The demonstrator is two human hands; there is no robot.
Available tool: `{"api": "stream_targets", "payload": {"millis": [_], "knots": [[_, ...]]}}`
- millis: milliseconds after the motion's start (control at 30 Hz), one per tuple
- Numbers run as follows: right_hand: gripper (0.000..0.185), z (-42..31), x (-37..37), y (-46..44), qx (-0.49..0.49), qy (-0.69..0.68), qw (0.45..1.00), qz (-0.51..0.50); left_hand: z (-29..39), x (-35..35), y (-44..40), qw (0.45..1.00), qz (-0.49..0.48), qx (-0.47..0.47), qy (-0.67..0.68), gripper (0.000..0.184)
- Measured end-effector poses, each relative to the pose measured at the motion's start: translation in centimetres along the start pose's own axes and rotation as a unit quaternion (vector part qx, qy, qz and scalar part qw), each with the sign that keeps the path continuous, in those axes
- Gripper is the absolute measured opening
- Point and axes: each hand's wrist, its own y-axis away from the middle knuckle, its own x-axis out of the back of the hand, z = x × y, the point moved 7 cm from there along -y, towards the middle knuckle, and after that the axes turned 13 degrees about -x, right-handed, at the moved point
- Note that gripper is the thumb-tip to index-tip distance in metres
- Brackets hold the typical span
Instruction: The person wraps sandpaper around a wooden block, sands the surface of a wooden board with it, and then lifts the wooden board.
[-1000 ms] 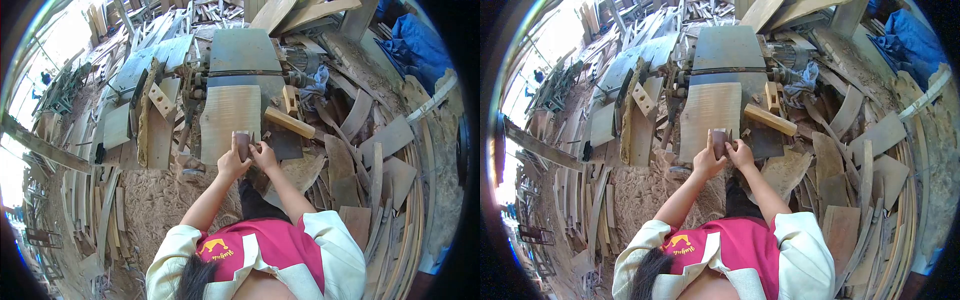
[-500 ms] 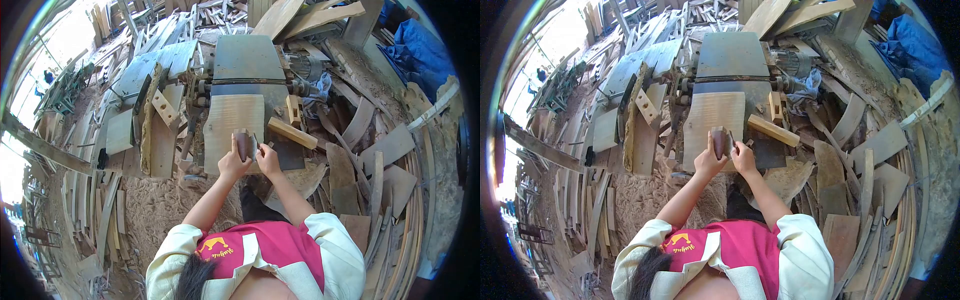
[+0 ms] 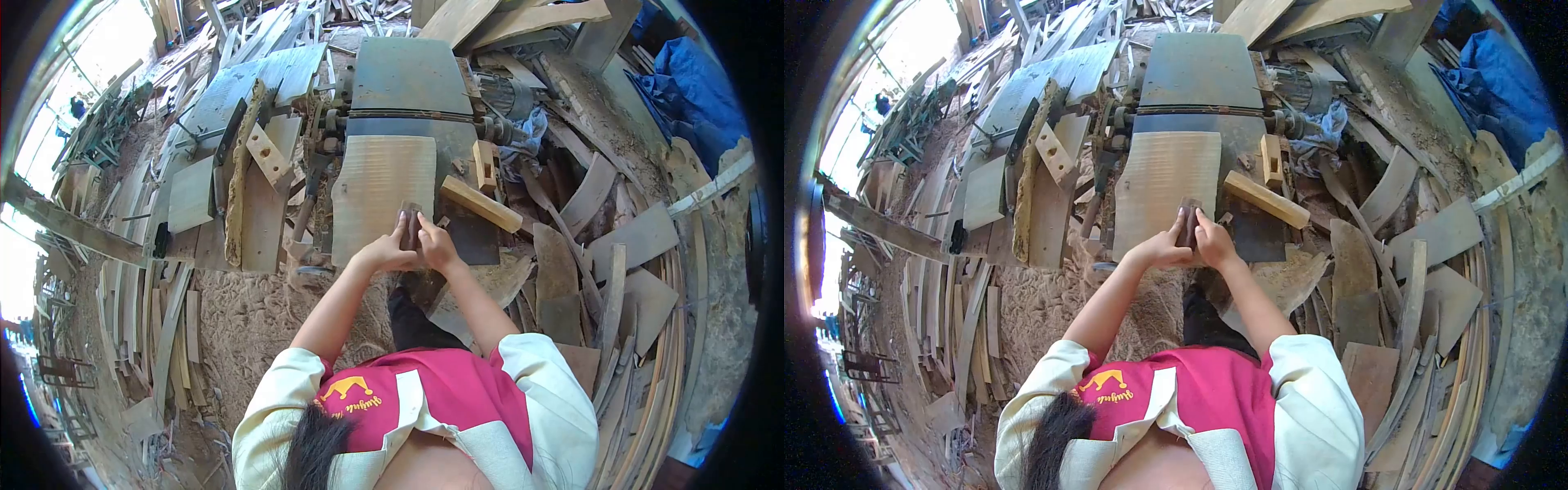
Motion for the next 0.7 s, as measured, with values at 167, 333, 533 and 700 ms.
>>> {"api": "stream_targets", "payload": {"millis": [167,333,533,700], "knots": [[0.051,1.0,-0.5,-0.9,-0.127,-0.046,0.983,-0.124,1.4,-0.1,0.4,0.999,0.025,0.000,-0.047,0.118],[0.079,1.0,1.0,-1.2,-0.246,-0.034,0.968,-0.048,3.3,0.9,1.4,0.974,0.113,0.069,-0.185,0.118],[0.066,1.0,0.3,-2.9,-0.211,0.119,0.969,0.039,2.8,0.4,0.2,0.962,0.129,0.062,-0.234,0.108],[0.044,-0.5,-0.3,-4.0,-0.237,0.239,0.941,0.041,4.1,-0.2,0.4,0.950,0.179,0.041,-0.253,0.103]]}}
